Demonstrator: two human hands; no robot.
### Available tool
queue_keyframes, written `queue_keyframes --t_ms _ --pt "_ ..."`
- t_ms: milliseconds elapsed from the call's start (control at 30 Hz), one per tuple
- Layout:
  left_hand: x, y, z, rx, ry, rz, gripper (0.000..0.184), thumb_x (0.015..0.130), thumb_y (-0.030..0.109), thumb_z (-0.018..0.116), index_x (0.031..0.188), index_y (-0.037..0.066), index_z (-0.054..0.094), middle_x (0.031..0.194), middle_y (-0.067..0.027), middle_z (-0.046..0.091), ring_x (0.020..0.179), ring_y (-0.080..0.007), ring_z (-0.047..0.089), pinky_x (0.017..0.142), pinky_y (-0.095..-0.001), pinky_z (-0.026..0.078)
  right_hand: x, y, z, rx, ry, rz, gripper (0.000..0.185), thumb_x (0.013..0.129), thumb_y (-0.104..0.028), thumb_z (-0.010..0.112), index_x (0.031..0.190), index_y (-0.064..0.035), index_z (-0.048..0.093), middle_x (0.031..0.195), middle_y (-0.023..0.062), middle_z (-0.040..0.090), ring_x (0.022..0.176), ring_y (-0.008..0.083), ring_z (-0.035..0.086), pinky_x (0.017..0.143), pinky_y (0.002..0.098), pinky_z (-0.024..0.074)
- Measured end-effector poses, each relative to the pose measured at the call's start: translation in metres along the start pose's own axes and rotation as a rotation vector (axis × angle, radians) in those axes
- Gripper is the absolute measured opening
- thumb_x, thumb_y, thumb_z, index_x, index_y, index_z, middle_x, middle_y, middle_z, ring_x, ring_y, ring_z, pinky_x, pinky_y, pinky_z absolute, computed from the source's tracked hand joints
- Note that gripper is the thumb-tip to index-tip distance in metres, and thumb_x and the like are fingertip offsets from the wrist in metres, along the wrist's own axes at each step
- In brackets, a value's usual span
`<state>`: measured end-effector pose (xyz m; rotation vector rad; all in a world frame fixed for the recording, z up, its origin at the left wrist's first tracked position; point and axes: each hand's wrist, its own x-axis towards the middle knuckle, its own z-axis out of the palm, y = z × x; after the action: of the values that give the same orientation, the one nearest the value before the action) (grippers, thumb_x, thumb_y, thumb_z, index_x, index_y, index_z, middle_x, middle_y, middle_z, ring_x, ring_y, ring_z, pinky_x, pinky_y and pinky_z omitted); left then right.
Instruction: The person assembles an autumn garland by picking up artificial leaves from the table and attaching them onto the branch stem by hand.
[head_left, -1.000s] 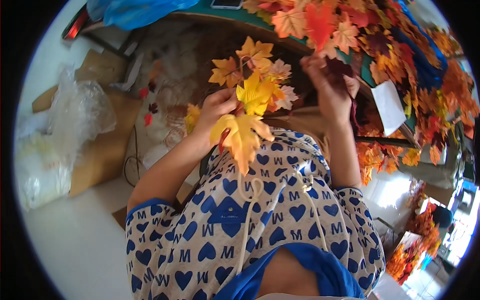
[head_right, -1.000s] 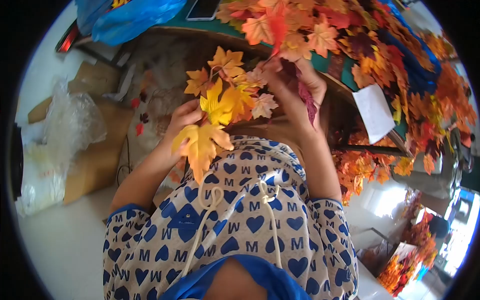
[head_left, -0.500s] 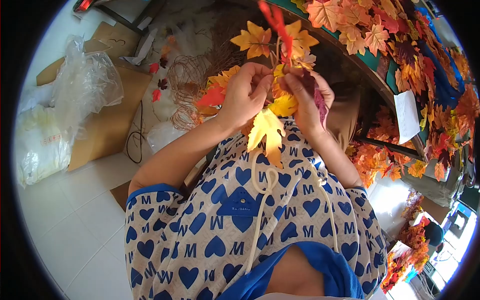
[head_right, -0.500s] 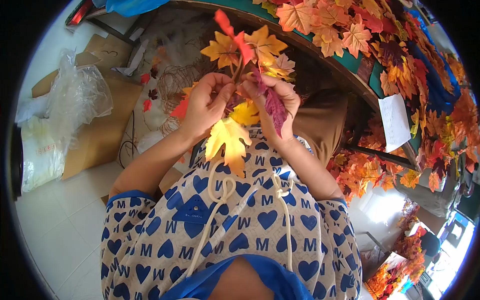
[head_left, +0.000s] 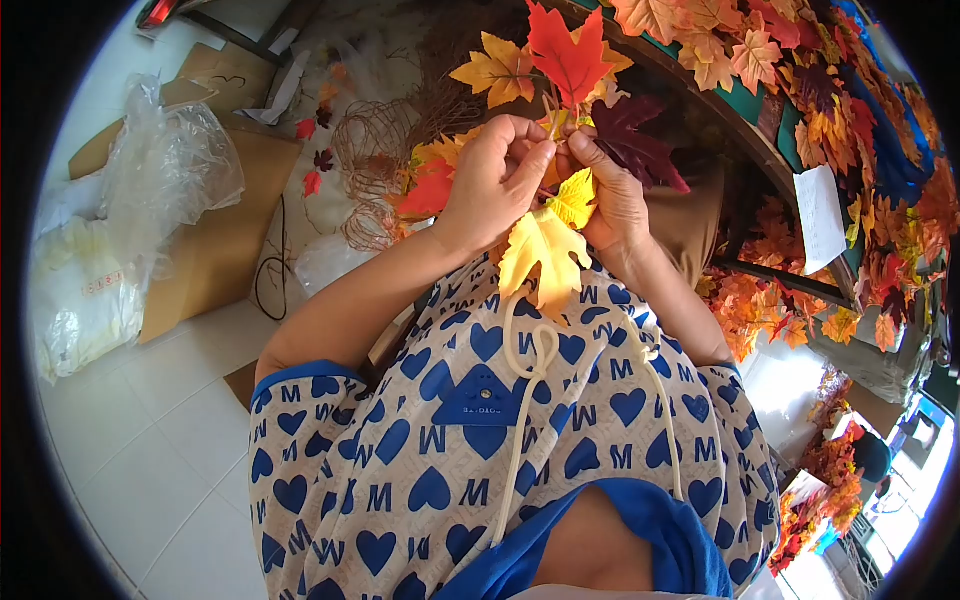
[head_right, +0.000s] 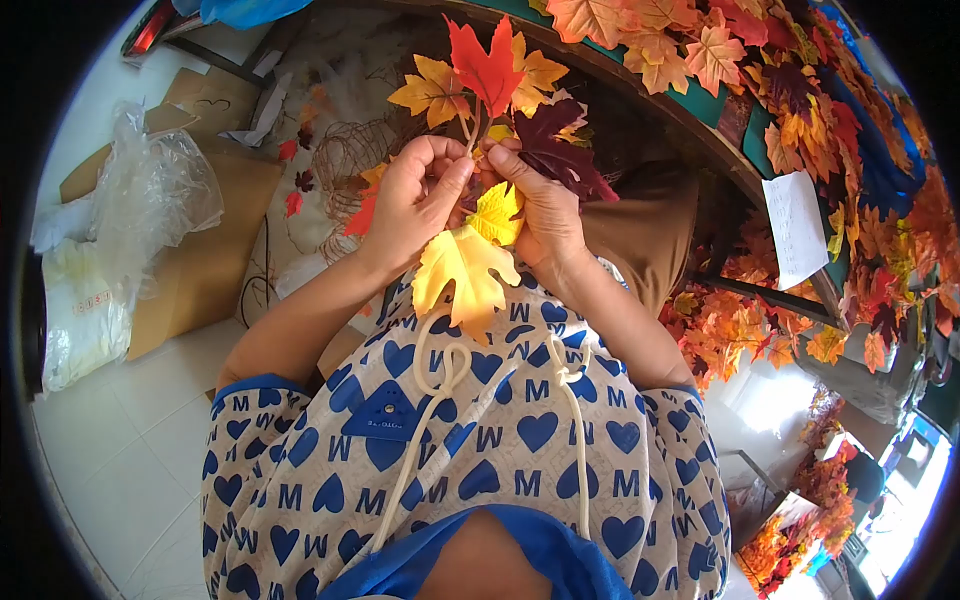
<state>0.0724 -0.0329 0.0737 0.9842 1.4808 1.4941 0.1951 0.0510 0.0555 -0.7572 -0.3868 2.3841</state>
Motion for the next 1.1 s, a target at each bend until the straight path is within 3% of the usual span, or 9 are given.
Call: queue_keyframes --t_ms 1100 --pt "0.0021 0.0011 -0.0005 -0.048 0.024 -0.071 0.017 0.091 0.014 0.056 0.102 0.002 0.051 0.078 -0.0005 0.053 0.058 -0.0029 0.048 0.048 -0.0156 0.041 0.0023 0.006 0.0015 0.011 -0.008 0.018 0.012 0.083 -0.006 0.064 0.095 -0.0038 0.064 0.086 0.0048 0.065 0.077 0.0131 0.062 0.07 0.0252 0.0509"
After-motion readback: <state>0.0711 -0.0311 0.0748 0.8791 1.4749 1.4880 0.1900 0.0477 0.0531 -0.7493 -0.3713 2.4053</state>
